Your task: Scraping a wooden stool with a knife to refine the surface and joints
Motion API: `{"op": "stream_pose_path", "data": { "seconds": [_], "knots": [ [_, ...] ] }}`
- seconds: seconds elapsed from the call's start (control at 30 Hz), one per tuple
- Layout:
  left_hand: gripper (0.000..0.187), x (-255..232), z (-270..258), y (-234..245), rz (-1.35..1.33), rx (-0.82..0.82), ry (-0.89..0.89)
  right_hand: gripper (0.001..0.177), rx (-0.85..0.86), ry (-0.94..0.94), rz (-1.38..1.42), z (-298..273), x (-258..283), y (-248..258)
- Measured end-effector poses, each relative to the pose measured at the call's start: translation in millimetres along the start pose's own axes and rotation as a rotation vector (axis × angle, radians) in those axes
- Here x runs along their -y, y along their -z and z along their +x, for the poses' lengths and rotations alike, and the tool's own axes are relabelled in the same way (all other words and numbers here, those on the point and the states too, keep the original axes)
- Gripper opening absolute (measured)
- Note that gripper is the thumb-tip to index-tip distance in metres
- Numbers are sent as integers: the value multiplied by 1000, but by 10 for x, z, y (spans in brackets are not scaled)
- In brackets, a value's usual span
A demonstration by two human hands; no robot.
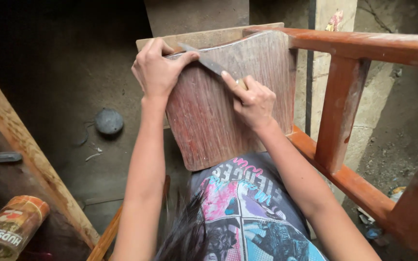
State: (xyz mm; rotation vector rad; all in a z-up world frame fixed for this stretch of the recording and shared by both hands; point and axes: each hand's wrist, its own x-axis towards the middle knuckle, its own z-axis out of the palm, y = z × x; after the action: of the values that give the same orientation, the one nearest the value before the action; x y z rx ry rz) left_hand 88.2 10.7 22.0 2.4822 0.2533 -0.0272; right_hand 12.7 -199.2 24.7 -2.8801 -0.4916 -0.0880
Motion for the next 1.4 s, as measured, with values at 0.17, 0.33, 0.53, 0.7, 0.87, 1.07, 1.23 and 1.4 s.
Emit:
{"op": "stream_pose_path", "data": {
  "seconds": [0.17, 0.33, 0.53, 0.7, 0.87, 1.07, 1.23, 1.4],
  "knots": [
    [41, -156, -85, 165, -169, -416, -327, 37, 1, -15, 102, 264, -21, 137],
    [21, 26, -421, 203, -198, -357, -544, 16, 152, 103, 381, 421, -39, 305],
    [18, 269, -198, 86, -256, -314, -437, 19, 271, 84, 217, 804, -194, 256],
    [7, 165, -21, 247, -364, -148, -445, 36, 41, 116, 68, 977, -228, 111],
    [10, 77, 24, 192, -278, -169, -499, 32, -110, 183, 182, 1022, -177, 77],
    [11, 40, -29, 78, -227, -101, -508, 28, -209, 246, 275, 1067, -113, 79],
    [6, 36, -138, -15, -269, -168, -483, 32, -271, 245, 269, 951, -117, -18],
    [6, 155, -420, -187, -180, -347, -469, 17, -220, 210, 423, 760, -35, 70]
  ]
}}
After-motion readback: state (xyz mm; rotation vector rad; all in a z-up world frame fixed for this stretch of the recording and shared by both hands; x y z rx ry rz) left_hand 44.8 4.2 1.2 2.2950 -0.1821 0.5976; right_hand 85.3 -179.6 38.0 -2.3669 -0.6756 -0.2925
